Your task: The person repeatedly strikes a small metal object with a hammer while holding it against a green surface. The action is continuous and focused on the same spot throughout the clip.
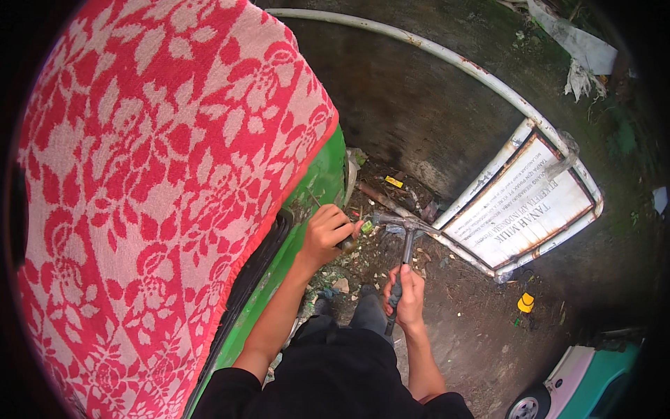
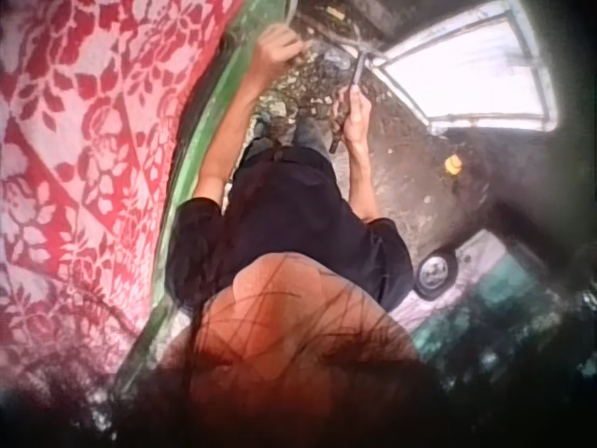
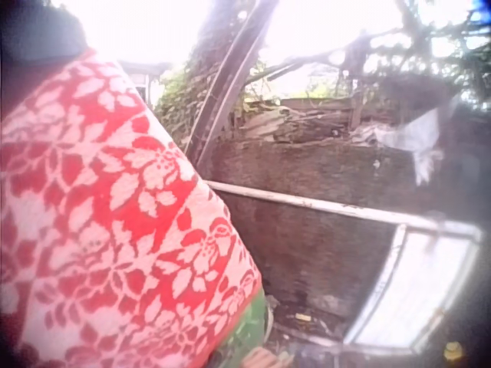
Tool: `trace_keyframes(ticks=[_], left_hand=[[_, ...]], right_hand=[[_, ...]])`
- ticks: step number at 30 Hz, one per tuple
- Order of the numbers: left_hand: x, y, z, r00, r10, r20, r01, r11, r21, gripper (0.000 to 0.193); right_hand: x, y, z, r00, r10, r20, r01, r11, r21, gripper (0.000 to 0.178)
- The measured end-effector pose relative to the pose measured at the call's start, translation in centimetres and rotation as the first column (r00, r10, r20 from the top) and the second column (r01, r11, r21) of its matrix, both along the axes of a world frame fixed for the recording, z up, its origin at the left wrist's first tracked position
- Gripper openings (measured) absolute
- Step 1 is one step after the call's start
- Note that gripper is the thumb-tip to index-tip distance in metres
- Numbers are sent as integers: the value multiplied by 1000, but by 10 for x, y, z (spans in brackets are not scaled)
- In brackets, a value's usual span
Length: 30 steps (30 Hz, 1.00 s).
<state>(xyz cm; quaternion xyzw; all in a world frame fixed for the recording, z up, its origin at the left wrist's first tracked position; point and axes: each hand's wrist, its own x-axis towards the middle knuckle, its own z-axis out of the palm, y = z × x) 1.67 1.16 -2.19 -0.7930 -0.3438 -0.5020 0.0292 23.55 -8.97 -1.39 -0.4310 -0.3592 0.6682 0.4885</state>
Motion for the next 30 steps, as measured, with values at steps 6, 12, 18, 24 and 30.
trace_keyframes(ticks=[6,12,18,24,30], left_hand=[[-7,0,1,999,-47,22,46,999,26,25],[-7,1,10,995,-44,90,46,999,-14,28],[-4,7,9,998,-23,53,24,1000,-17,23],[-8,8,11,998,-38,41,39,999,-26,19],[-6,5,0,1000,-14,-5,14,1000,-2,20]], right_hand=[[-34,-42,-25,996,-85,27,81,987,136,47],[-55,-49,-49,957,-188,219,109,939,327,51],[-70,-54,-61,894,-424,145,296,802,519,48],[-73,-51,-66,848,-449,280,277,828,488,46],[-66,-64,-53,863,-481,153,334,772,540,52]])
